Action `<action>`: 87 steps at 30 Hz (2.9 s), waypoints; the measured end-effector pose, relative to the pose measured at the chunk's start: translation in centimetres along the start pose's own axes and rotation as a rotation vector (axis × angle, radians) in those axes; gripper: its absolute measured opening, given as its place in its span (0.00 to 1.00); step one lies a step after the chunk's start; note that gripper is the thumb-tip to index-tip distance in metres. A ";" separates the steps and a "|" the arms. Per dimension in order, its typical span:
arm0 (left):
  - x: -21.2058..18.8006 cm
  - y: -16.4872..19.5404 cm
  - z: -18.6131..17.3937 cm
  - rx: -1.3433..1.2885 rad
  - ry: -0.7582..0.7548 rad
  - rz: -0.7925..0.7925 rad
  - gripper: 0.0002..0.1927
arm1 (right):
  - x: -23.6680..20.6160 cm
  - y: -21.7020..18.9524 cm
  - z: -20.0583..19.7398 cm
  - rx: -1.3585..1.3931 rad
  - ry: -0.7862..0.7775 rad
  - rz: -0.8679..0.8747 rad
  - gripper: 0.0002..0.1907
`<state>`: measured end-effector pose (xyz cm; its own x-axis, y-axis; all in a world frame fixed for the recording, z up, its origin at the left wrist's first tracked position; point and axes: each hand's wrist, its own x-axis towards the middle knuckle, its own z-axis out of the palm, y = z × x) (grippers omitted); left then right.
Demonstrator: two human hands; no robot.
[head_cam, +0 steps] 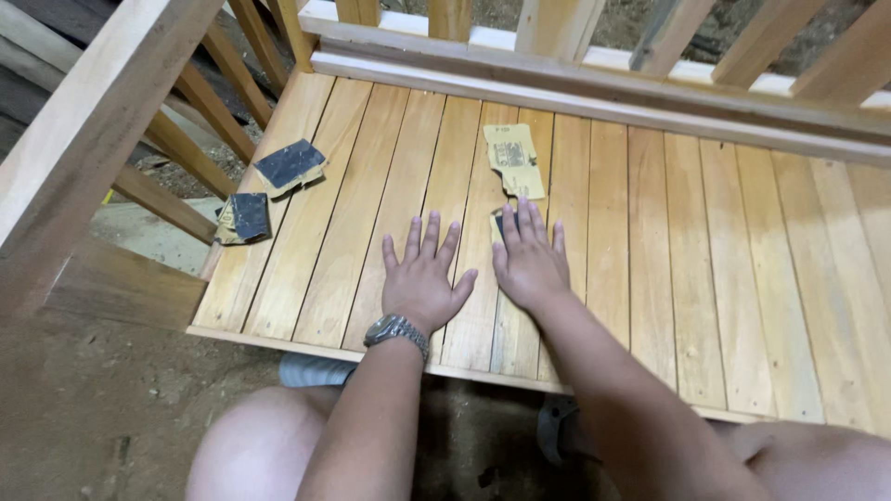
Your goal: The person sits on the ground in front of an unfinished wooden bench and sands its slatted seat and edges by hand using pieces of sandpaper. They reposition the sandpaper, switch to fresh pieces, and run a hand over the boards between passes to feel the surface.
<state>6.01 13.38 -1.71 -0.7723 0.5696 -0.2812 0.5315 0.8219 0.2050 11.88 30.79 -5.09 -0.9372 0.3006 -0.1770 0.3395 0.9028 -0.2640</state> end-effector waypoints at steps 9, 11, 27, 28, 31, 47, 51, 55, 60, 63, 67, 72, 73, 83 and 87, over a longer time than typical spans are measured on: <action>0.2 0.1 -0.6 0.007 -0.023 -0.019 0.41 | -8.3 0.3 -0.8 -0.049 -0.096 -0.162 0.37; 0.1 0.1 -0.6 0.007 -0.006 -0.008 0.41 | -6.0 1.0 -0.7 -0.057 -0.118 -0.112 0.36; 0.2 -0.2 -1.5 -0.016 -0.053 -0.029 0.41 | -3.8 2.0 0.8 -0.042 -0.042 -0.002 0.38; 0.2 -0.2 -1.6 -0.026 -0.053 -0.025 0.41 | -2.6 2.3 0.5 -0.049 -0.032 0.027 0.38; 0.1 -0.3 -1.5 -0.033 -0.048 -0.031 0.41 | 3.1 2.3 0.4 -0.039 0.004 0.088 0.38; 0.0 -0.6 -1.5 -0.084 -0.016 -0.021 0.41 | 5.4 1.2 0.5 -0.069 0.017 -0.084 0.37; 0.0 -0.8 -0.9 -0.083 0.008 -0.025 0.41 | 9.2 0.8 0.8 -0.064 0.023 -0.063 0.36; 0.2 -0.9 -0.6 -0.066 0.004 -0.021 0.41 | 5.0 0.0 1.1 -0.082 0.036 -0.290 0.36; 0.7 -1.0 -0.4 -0.128 0.091 -0.049 0.41 | 4.2 0.7 -0.1 -0.048 -0.084 -0.467 0.35; 1.0 -1.0 -0.1 -0.125 0.072 -0.072 0.42 | 8.3 0.9 -0.4 -0.060 -0.013 -0.412 0.34; 1.0 -1.1 0.1 -0.111 0.095 -0.069 0.41 | 10.1 0.1 0.2 -0.053 -0.025 -0.307 0.34; 0.9 -1.1 -0.3 -0.141 0.098 -0.076 0.42 | 4.8 -0.1 -0.2 -0.034 -0.042 -0.508 0.35; 0.9 -1.1 -0.4 -0.140 0.095 -0.075 0.42 | 4.2 0.0 -0.5 -0.036 -0.079 -0.511 0.35; 0.9 -1.1 -0.2 -0.137 0.116 -0.077 0.42 | 2.7 -0.6 -1.1 0.143 0.161 -0.240 0.46; 1.0 -1.1 -0.2 -0.109 0.128 -0.074 0.42 | 2.7 0.5 -0.8 0.357 0.189 -0.043 0.37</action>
<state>4.57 13.02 -1.99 -0.8493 0.4965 -0.1795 0.4364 0.8515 0.2906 9.44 32.33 -4.95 -0.9382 0.3460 0.0106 0.2746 0.7625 -0.5859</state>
